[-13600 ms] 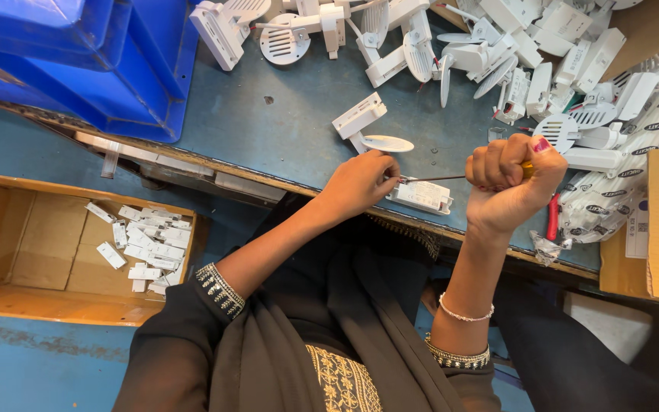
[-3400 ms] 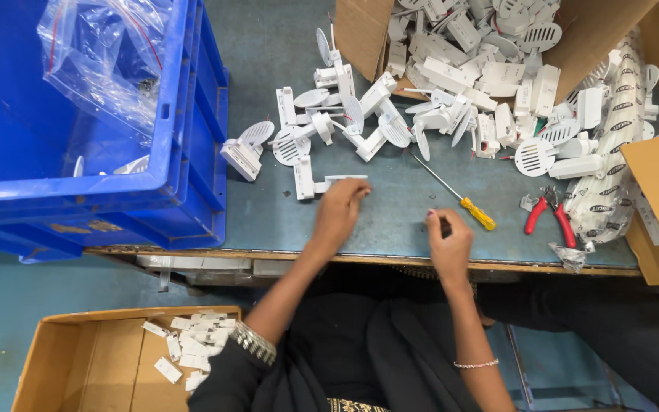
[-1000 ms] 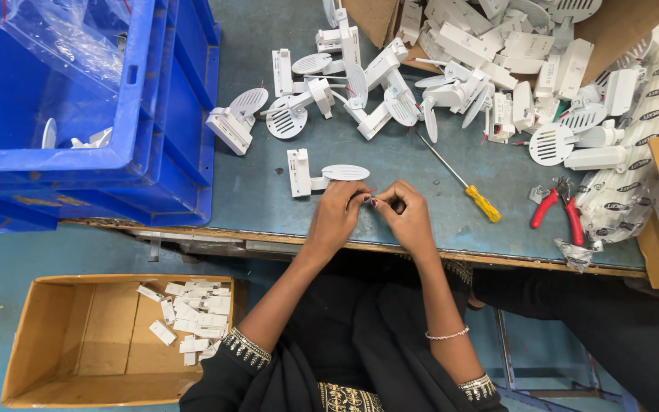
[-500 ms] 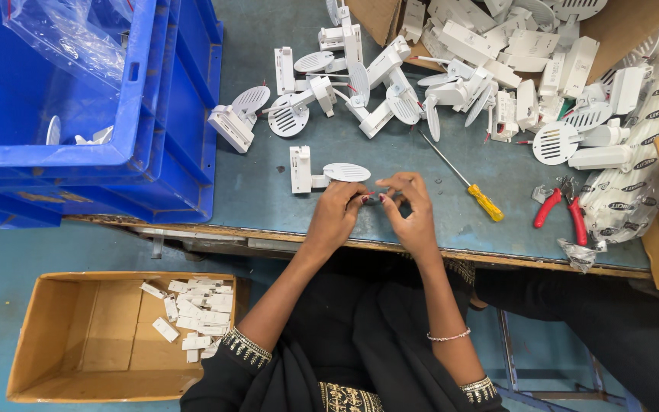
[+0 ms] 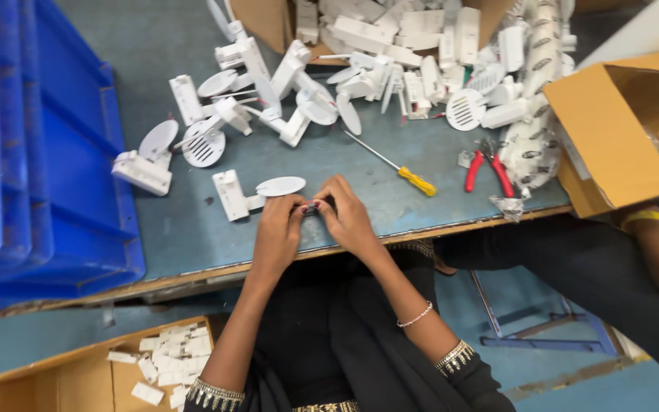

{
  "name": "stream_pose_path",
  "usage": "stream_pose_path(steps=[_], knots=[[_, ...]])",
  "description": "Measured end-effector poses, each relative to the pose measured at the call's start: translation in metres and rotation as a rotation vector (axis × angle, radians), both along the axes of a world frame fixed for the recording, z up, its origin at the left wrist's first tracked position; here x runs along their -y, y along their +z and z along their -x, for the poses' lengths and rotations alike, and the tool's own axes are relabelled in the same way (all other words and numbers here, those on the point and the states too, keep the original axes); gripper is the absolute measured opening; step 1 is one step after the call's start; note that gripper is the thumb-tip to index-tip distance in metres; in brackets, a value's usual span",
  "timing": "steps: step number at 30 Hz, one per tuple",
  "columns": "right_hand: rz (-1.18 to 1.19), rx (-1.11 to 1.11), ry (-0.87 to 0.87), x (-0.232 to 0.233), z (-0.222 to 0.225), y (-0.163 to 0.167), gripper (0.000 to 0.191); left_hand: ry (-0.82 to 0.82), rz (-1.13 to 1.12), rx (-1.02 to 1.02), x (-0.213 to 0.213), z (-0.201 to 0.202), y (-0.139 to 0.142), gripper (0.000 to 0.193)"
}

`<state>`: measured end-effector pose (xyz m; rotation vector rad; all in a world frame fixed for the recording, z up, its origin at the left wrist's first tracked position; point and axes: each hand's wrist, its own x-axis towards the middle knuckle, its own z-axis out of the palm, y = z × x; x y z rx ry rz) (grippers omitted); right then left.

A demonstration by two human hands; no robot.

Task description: The person assembles white plastic electrical components on a workbench. They connect wires, use a screwdriver to secure parts, and place the finished units into a blue crate. The process is repeated for multiple units.

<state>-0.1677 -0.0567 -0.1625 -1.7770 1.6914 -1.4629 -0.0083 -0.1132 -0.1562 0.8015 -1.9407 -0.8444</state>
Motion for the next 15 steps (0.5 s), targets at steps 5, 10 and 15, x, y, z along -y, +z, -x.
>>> stream_pose_path(steps=[5,10,15], knots=[[-0.07,0.154,0.04,0.0028,0.0062,0.0084,0.017,0.039,0.01,-0.035,-0.001,0.0022,0.0041,0.009],[-0.034,0.103,0.119,0.0034,0.0095,0.0102,0.011,0.097,-0.077,-0.089,0.0006,0.0013,0.0039,0.009],[-0.065,0.139,0.092,0.0026,0.0073,0.009,0.016,0.1,-0.103,-0.095,0.0014,-0.0001,0.0029,0.009]])
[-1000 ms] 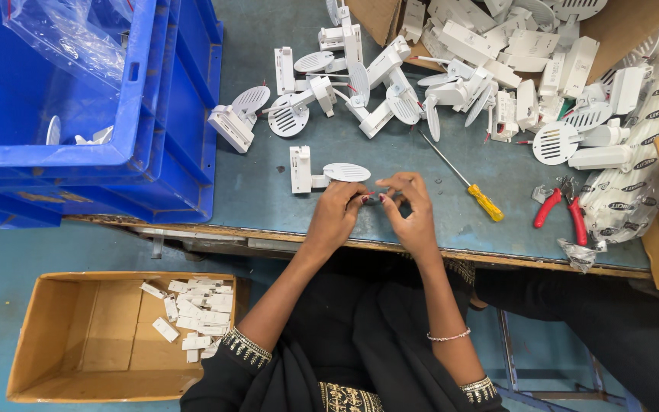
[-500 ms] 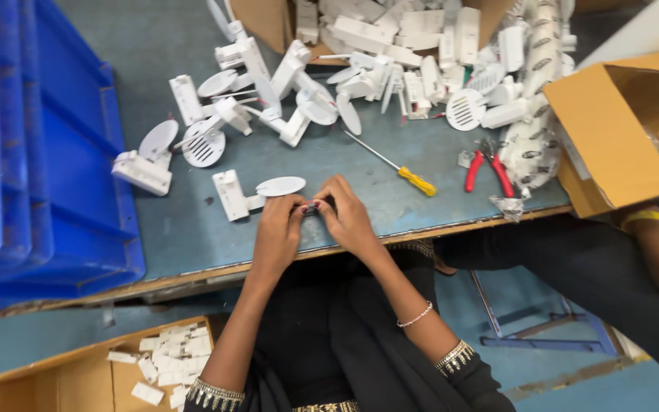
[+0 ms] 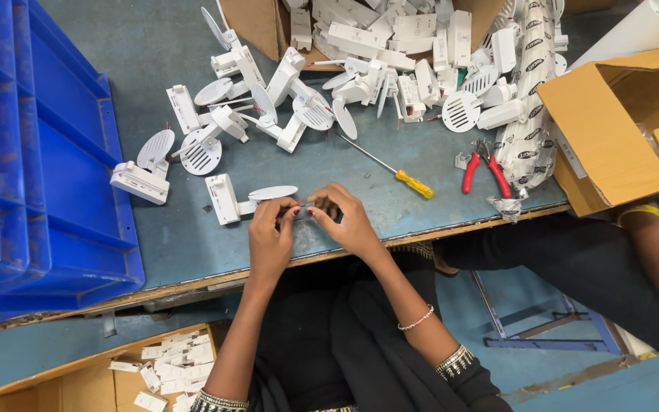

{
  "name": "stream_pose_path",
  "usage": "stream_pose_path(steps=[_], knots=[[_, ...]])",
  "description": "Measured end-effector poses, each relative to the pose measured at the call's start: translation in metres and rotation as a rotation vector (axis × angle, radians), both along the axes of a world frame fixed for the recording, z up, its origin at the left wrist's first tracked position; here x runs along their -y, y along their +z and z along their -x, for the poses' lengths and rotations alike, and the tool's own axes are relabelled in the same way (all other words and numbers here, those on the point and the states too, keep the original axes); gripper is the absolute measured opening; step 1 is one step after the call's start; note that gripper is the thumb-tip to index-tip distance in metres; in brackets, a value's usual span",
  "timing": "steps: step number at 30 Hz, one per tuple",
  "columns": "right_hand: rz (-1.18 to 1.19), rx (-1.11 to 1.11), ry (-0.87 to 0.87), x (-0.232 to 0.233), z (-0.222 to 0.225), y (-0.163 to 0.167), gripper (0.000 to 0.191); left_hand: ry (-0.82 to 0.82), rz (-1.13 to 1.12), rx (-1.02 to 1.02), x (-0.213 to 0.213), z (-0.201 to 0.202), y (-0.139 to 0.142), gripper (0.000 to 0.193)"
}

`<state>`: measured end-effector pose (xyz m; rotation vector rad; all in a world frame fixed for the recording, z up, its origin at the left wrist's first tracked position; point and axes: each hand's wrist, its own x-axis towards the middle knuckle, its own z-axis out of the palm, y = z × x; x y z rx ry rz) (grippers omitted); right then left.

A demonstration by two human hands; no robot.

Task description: The person assembles white plastic electrical components on a workbench. They connect wires, use a screwdriver to secure parts, and place the finished units into a blue crate. The process is repeated for multiple units.

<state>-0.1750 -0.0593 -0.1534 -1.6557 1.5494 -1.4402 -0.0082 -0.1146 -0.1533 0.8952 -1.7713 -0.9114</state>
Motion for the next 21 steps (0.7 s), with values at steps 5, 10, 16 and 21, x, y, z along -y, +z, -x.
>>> stream_pose_path(steps=[5,10,16,21], knots=[[-0.005,-0.018,-0.005,0.002,-0.002,-0.002,0.011,0.005,-0.005,0.005,0.001,-0.003,0.003,0.01],[-0.009,-0.022,0.056,0.005,-0.001,-0.003,0.007,0.029,0.078,0.064,0.0,-0.005,0.006,0.009],[0.088,-0.019,-0.003,0.01,0.002,0.008,0.004,0.033,0.073,0.088,0.001,-0.009,0.009,0.008],[0.211,-0.222,-0.638,0.052,0.088,0.064,0.009,0.035,0.066,0.077,0.003,-0.014,0.012,0.009]])
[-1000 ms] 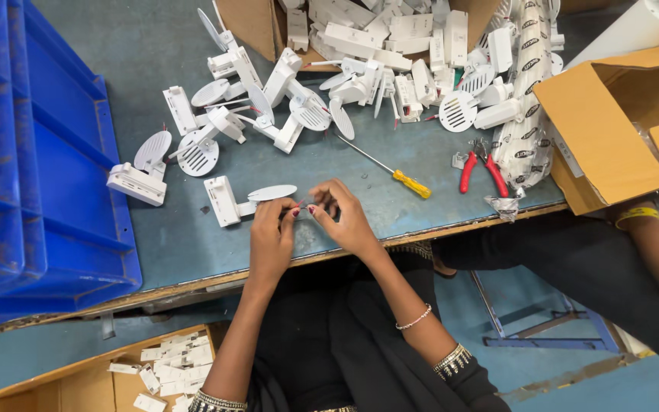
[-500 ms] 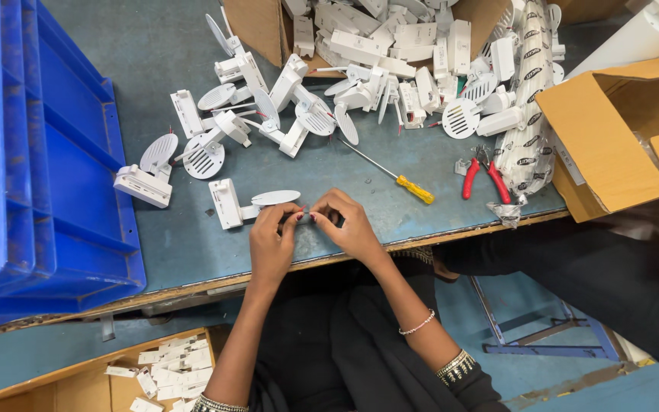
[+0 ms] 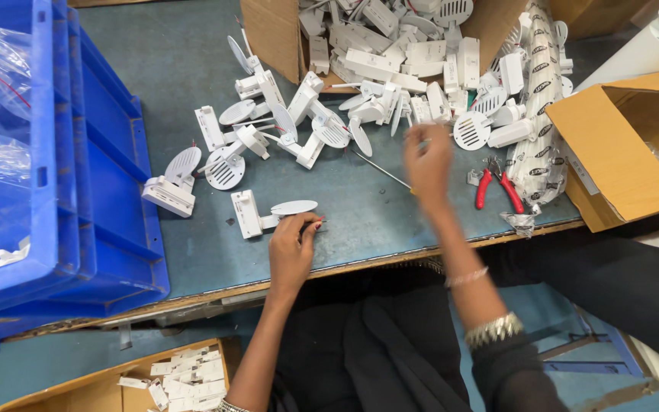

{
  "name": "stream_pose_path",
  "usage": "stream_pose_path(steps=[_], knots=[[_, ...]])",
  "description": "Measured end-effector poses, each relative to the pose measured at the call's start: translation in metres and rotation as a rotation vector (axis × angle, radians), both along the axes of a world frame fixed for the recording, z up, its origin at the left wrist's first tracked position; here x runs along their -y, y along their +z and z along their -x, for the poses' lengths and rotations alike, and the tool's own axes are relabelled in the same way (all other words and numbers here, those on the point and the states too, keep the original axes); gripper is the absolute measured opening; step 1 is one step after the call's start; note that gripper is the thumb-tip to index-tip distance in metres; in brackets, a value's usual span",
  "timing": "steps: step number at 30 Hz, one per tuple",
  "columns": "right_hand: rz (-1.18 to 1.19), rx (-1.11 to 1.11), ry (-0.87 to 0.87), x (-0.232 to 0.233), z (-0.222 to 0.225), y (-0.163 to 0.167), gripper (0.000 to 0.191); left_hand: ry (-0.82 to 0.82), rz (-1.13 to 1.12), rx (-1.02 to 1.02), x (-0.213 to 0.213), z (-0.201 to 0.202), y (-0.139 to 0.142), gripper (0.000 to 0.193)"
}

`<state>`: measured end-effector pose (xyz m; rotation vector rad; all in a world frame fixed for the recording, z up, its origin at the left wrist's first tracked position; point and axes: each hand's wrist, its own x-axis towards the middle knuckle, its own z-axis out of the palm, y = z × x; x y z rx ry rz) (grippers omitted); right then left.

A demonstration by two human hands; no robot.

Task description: The person assembles white plastic electrical components on a workbench. They connect wires, use a screwdriver to secure parts, and place the finished units into a blue crate. The process is repeated for multiple units.

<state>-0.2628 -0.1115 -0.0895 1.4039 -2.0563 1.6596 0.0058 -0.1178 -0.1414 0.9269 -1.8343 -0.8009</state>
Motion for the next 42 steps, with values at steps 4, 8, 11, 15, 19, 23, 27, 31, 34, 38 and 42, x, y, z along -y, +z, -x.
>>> stream_pose_path(steps=[4,8,11,15,19,23,27,31,34,38,42], knots=[[-0.282,-0.245,-0.261,0.028,0.055,0.032,0.033,0.001,0.014,0.014,0.0,-0.003,0.001,0.008],[-0.532,-0.345,-0.336,0.039,0.053,0.035,0.05,0.004,-0.026,0.015,0.0,-0.006,0.0,0.008],[-0.51,-0.357,-0.324,0.039,0.052,0.032,0.046,-0.008,0.026,0.002,-0.001,-0.01,-0.002,0.008],[-0.284,-0.292,-0.352,0.031,0.066,0.033,0.025,-0.012,0.033,-0.007,0.0,-0.014,0.0,0.009],[-0.189,0.038,-0.197,-0.002,0.088,0.036,0.019,-0.02,-0.031,-0.015,0.0,-0.012,0.003,0.01],[-0.143,0.101,0.039,-0.054,0.071,0.038,0.02,-0.016,0.01,-0.042,0.002,-0.009,-0.001,0.009],[-0.237,-0.084,0.088,-0.092,0.025,0.027,0.025,-0.025,0.016,-0.016,0.004,-0.008,-0.007,0.011],[-0.293,-0.692,0.124,-0.099,-0.024,0.002,0.03,-0.025,0.016,-0.008,0.004,-0.004,-0.008,0.011],[-0.373,-0.656,0.397,-0.102,-0.051,-0.016,0.038,-0.029,0.02,-0.008,0.002,-0.001,-0.008,0.01],[-0.513,-0.465,0.617,-0.095,-0.058,-0.022,0.043,-0.023,0.072,-0.025,0.002,0.0,-0.008,0.011],[-0.497,-0.664,0.585,-0.072,-0.04,-0.01,0.065,-0.025,0.005,-0.023,0.0,0.0,-0.007,0.01]])
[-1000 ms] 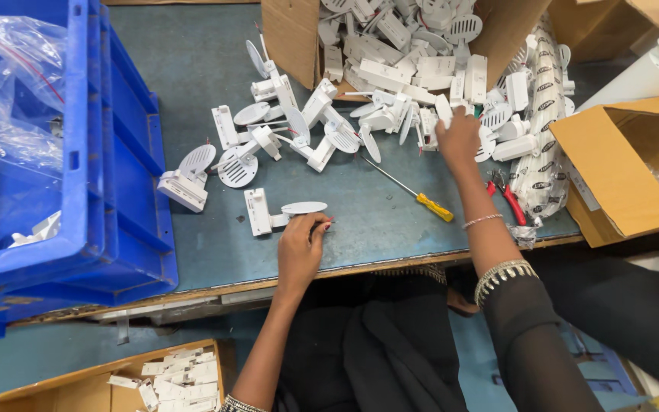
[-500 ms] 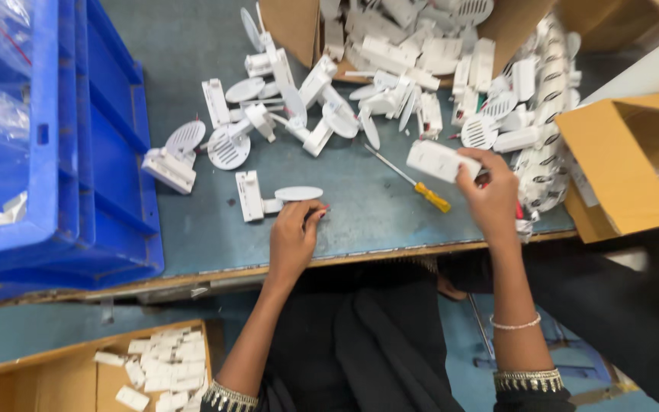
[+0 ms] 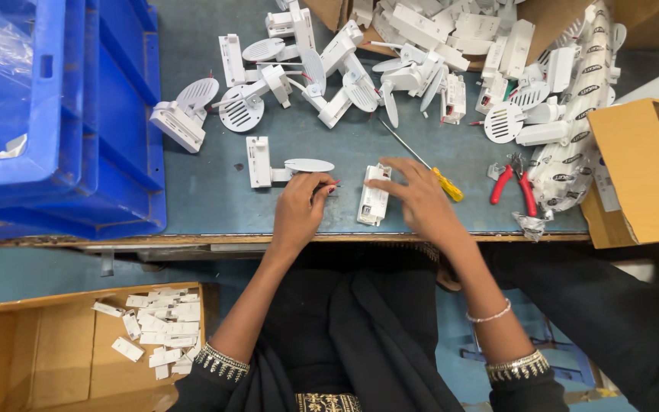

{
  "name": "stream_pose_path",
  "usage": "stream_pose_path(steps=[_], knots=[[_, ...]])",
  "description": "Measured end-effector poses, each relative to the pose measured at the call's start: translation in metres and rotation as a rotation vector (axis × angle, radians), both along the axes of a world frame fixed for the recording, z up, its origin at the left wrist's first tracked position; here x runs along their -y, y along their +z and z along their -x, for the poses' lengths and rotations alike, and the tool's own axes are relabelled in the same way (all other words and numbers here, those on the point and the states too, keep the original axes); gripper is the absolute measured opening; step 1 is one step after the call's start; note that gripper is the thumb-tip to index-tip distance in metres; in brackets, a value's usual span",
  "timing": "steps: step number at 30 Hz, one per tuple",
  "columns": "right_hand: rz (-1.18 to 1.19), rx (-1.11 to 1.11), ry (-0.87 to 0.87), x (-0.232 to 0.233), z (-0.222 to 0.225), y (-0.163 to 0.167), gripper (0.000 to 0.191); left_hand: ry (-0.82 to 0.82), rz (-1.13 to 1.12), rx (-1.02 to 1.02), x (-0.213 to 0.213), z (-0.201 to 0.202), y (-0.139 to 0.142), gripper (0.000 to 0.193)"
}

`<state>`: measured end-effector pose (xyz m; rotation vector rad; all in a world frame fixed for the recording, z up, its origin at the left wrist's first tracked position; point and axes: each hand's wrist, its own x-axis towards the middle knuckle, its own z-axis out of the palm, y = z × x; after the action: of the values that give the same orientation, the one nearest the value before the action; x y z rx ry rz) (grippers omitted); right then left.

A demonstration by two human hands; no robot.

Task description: The person assembles white plastic electrical components on a workbench. They connect wires, use a screwdriver to secure parts, and place the finished units into a blue crate. The process is repeated for multiple units.

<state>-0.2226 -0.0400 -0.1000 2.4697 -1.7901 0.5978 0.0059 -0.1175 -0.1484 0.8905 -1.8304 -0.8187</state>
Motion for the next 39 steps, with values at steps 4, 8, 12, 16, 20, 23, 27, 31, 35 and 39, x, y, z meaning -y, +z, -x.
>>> stream_pose_path(steps=[4,8,12,16,20,23,27,31,35,39], knots=[[-0.102,0.077,0.089,0.001,0.002,0.008,0.048,-0.036,-0.039,-0.037,0.001,0.001,0.002,0.011],[-0.169,0.167,0.027,-0.007,0.004,0.013,0.047,-0.055,0.025,-0.156,0.0,0.0,-0.001,0.007],[-0.244,0.255,-0.054,-0.018,0.006,0.004,0.045,-0.164,0.133,-0.149,-0.006,-0.003,-0.002,0.009],[-0.063,0.246,-0.139,-0.03,0.033,-0.005,0.045,-0.189,0.19,-0.076,-0.017,0.004,0.001,0.011],[0.075,0.122,-0.437,-0.043,0.081,-0.017,0.047,-0.187,0.117,-0.048,-0.02,0.01,0.005,0.012],[0.019,0.231,-0.505,-0.05,0.102,-0.039,0.034,-0.187,0.139,-0.06,-0.018,0.017,0.006,0.012],[0.152,0.418,-0.434,-0.058,0.139,-0.045,0.024,-0.199,0.091,-0.082,-0.015,0.022,0.002,0.011],[0.385,1.097,-0.347,-0.07,0.187,-0.009,0.009,-0.21,0.108,-0.071,-0.012,0.022,-0.002,0.013],[0.426,1.549,-0.074,-0.088,0.185,0.043,0.021,-0.21,0.161,-0.05,-0.01,0.022,-0.002,0.014],[0.099,0.263,-0.064,-0.069,0.093,0.056,0.017,-0.19,0.186,-0.048,-0.009,0.022,-0.004,0.014]])
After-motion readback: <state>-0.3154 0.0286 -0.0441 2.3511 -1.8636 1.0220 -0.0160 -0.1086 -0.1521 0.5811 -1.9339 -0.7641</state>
